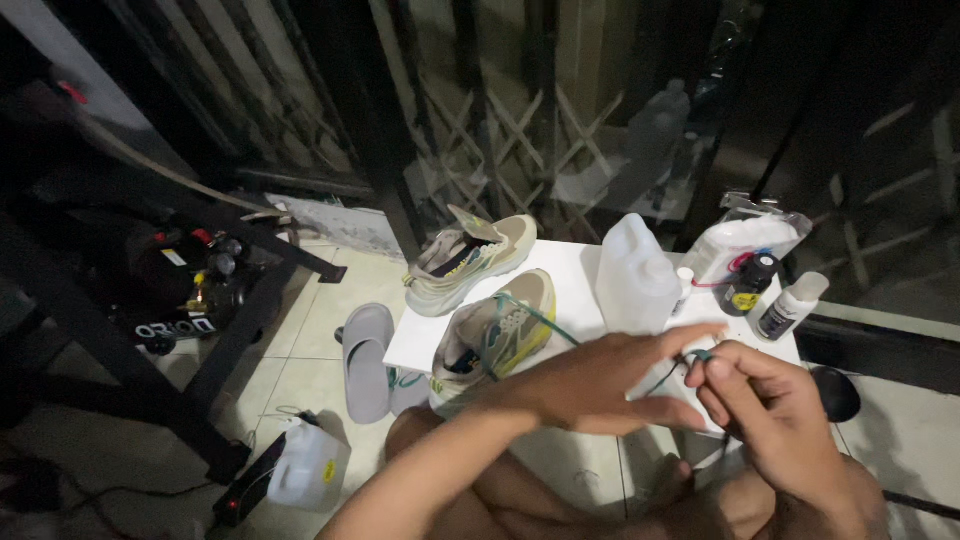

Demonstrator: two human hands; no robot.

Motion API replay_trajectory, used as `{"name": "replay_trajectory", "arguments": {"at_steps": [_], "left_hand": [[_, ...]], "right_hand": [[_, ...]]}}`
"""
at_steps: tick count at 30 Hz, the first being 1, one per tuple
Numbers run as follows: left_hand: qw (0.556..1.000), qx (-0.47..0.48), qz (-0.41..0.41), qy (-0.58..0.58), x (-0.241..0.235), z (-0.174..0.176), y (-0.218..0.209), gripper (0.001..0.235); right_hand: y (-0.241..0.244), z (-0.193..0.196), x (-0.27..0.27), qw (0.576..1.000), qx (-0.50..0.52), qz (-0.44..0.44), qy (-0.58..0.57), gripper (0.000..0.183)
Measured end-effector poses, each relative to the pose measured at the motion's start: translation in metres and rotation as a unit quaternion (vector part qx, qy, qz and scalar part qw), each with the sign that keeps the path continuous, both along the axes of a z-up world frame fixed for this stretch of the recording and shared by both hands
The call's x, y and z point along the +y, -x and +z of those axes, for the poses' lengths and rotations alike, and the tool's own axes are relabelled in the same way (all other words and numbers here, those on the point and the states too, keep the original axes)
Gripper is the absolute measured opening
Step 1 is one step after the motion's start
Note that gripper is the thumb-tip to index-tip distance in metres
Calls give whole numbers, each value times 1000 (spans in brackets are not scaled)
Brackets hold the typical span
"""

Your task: The person threads a green shoelace through the eyelets of a sneaker, pulling the lace through and adjusting its position. They repeat this process for the second shoe, ensuring the laces are properly aligned.

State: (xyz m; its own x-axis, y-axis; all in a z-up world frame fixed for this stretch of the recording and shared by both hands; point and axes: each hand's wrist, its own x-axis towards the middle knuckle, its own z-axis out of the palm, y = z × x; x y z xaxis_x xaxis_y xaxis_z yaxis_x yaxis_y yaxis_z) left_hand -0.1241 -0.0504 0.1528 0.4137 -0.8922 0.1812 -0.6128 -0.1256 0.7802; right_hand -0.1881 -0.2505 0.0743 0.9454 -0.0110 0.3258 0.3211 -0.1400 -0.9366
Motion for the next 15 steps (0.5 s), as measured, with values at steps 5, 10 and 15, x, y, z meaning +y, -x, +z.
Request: {"name": "replay_trajectory", "arguments": {"at_steps": [5, 10, 15], "left_hand": [[966, 201, -61, 147, 58, -67, -58, 38], [930, -134, 337, 53, 125, 5, -81, 21], [874, -146, 459, 68, 181, 18, -116, 28]], "right_hand": [[12, -26, -38, 998, 9, -4, -69, 35], [36, -81, -95, 986, 3, -61, -158, 34], [24, -150, -152, 971, -50, -47, -230, 42]]}}
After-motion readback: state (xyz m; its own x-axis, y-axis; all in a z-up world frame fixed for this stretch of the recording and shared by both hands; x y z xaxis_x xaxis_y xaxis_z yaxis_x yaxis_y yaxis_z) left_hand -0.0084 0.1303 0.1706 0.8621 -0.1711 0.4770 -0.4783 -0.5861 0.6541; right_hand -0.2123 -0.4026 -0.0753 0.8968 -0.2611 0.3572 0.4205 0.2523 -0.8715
